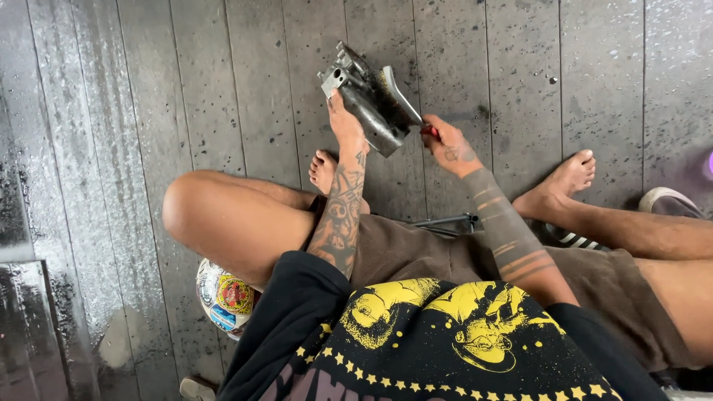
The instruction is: A person is sitting on the floor and using a wire brush to clean a metal engine component.
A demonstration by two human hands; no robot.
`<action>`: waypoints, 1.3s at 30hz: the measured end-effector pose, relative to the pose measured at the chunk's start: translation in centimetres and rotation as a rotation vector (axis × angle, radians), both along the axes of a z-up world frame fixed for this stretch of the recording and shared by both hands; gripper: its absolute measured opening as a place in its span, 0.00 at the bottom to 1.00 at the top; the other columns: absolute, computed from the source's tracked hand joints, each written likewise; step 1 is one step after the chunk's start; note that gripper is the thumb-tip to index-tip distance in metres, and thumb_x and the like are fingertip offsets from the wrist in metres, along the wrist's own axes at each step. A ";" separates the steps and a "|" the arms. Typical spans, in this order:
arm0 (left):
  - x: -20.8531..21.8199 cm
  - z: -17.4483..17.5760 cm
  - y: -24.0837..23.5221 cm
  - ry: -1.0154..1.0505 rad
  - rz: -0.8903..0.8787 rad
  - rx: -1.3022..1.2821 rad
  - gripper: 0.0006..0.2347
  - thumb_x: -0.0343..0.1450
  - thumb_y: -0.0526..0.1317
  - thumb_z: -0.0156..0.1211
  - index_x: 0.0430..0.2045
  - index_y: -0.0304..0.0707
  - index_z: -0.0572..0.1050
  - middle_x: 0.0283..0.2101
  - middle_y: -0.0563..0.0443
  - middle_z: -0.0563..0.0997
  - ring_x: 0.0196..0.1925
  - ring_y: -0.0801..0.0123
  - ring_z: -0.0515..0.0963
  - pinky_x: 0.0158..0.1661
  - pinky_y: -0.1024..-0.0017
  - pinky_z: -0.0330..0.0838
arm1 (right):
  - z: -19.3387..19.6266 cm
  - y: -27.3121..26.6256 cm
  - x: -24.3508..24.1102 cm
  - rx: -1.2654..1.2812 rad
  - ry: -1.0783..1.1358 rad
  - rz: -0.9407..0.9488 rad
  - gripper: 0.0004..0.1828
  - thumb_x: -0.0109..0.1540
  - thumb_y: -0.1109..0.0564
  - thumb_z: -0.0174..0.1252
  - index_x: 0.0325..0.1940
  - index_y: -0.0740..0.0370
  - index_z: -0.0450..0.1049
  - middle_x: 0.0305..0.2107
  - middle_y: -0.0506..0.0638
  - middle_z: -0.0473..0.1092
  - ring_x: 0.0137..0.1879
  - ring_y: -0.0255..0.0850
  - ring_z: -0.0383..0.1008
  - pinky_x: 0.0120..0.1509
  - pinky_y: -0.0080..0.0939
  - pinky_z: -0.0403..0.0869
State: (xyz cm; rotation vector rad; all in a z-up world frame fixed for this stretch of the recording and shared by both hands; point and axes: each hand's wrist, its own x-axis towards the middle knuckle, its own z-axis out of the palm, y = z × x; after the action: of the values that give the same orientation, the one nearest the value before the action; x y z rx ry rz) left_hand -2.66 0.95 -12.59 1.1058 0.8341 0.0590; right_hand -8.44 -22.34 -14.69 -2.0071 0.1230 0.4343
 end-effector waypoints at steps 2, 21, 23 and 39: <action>-0.4 2.4 -1.4 -0.007 0.005 0.023 0.34 0.76 0.62 0.51 0.73 0.41 0.56 0.72 0.32 0.63 0.71 0.42 0.66 0.63 0.48 0.69 | 4.3 0.5 -0.7 -0.055 -0.078 0.037 0.22 0.69 0.55 0.54 0.68 0.46 0.67 0.35 0.54 0.73 0.34 0.48 0.72 0.39 0.44 0.73; -1.2 8.9 -4.4 0.043 -0.098 0.111 0.38 0.77 0.64 0.42 0.78 0.41 0.43 0.79 0.32 0.45 0.80 0.39 0.44 0.74 0.40 0.43 | 3.0 -0.6 -1.8 0.152 -0.117 -0.030 0.19 0.70 0.65 0.52 0.66 0.67 0.66 0.28 0.60 0.70 0.29 0.46 0.72 0.32 0.47 0.75; -1.2 9.3 -4.8 0.033 -0.111 0.110 0.37 0.78 0.63 0.41 0.78 0.42 0.43 0.79 0.33 0.45 0.80 0.40 0.44 0.74 0.41 0.44 | 2.7 0.0 -1.5 0.210 -0.121 -0.060 0.18 0.71 0.64 0.51 0.66 0.65 0.65 0.28 0.58 0.70 0.30 0.44 0.72 0.34 0.43 0.76; -9.2 -20.1 7.8 0.394 -0.202 1.963 0.10 0.79 0.42 0.49 0.50 0.41 0.70 0.38 0.44 0.79 0.38 0.49 0.81 0.34 0.54 0.78 | 4.4 0.4 -4.0 0.223 -0.034 -0.043 0.18 0.70 0.61 0.50 0.66 0.57 0.68 0.29 0.55 0.71 0.31 0.42 0.73 0.35 0.40 0.78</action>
State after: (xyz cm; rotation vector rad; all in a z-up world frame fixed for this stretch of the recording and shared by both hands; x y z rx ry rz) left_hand -11.84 8.75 -32.73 3.1037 0.8791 0.5982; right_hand -12.42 -21.92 -10.31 -1.7889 0.0927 0.3698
